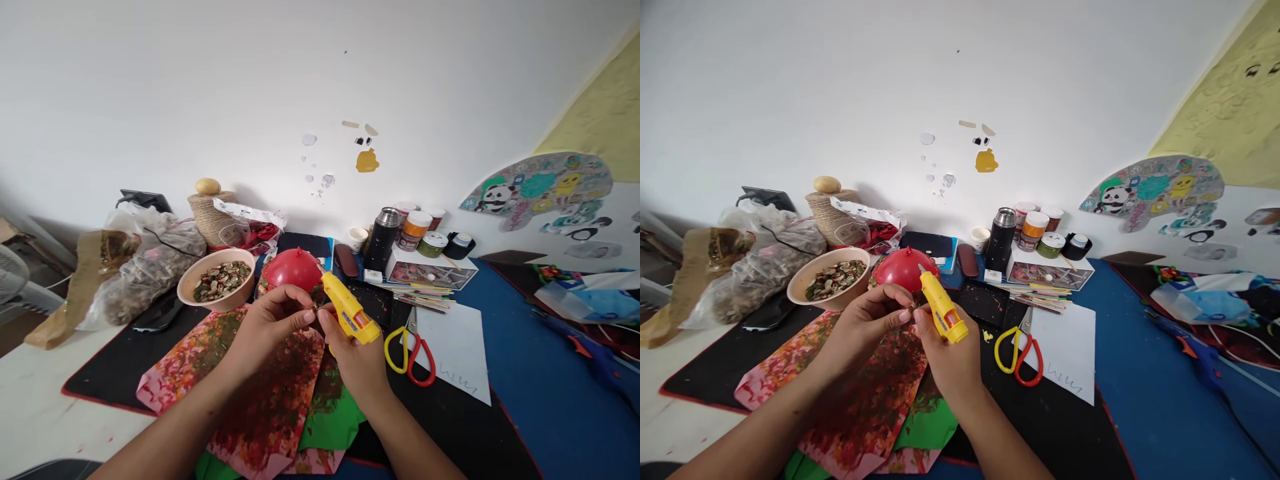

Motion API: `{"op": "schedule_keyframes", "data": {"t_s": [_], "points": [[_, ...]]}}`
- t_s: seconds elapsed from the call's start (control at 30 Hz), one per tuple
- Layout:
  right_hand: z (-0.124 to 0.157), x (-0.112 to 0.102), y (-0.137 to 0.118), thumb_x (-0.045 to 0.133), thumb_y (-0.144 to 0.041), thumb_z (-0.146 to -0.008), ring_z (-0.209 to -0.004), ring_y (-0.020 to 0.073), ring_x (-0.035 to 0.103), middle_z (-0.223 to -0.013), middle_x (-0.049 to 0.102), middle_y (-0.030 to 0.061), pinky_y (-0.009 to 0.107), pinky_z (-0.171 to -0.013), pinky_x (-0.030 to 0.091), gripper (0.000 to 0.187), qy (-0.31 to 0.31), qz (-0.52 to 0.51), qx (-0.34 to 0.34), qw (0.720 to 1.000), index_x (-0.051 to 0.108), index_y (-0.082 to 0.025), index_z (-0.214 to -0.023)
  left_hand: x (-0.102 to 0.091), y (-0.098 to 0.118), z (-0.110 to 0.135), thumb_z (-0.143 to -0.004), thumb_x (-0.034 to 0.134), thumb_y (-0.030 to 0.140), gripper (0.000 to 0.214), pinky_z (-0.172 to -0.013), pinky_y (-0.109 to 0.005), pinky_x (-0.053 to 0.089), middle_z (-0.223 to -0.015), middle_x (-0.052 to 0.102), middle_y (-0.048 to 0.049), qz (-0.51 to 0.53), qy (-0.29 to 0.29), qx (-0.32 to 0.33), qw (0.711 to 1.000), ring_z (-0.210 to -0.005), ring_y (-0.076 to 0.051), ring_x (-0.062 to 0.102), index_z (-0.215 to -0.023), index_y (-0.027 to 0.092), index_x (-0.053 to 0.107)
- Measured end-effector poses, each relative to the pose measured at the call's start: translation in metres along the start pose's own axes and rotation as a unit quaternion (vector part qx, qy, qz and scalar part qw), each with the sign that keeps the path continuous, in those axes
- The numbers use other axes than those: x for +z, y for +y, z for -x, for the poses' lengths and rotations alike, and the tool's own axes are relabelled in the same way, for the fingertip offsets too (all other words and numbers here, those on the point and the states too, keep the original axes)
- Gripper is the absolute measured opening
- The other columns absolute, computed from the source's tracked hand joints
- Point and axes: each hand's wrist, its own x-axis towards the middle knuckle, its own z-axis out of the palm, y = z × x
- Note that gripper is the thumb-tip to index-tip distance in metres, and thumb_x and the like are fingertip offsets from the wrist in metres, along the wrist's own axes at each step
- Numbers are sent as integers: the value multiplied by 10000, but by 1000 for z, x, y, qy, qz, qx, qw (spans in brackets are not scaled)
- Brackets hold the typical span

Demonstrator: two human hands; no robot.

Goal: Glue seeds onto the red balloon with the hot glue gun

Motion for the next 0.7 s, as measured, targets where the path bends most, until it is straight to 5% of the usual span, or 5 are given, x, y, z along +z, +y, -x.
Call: {"op": "schedule_keyframes", "data": {"t_s": [0.7], "points": [[-1, 0, -2, 717, -296, -955, -700, 216, 777, -832, 819, 51, 302, -663, 645, 127, 5, 41, -50, 998, 803, -204, -949, 2, 4, 4, -794, 974, 432, 335, -787, -269, 583, -901, 789, -45, 1, -29, -20, 999, -833, -168, 706, -897, 170, 793]]}}
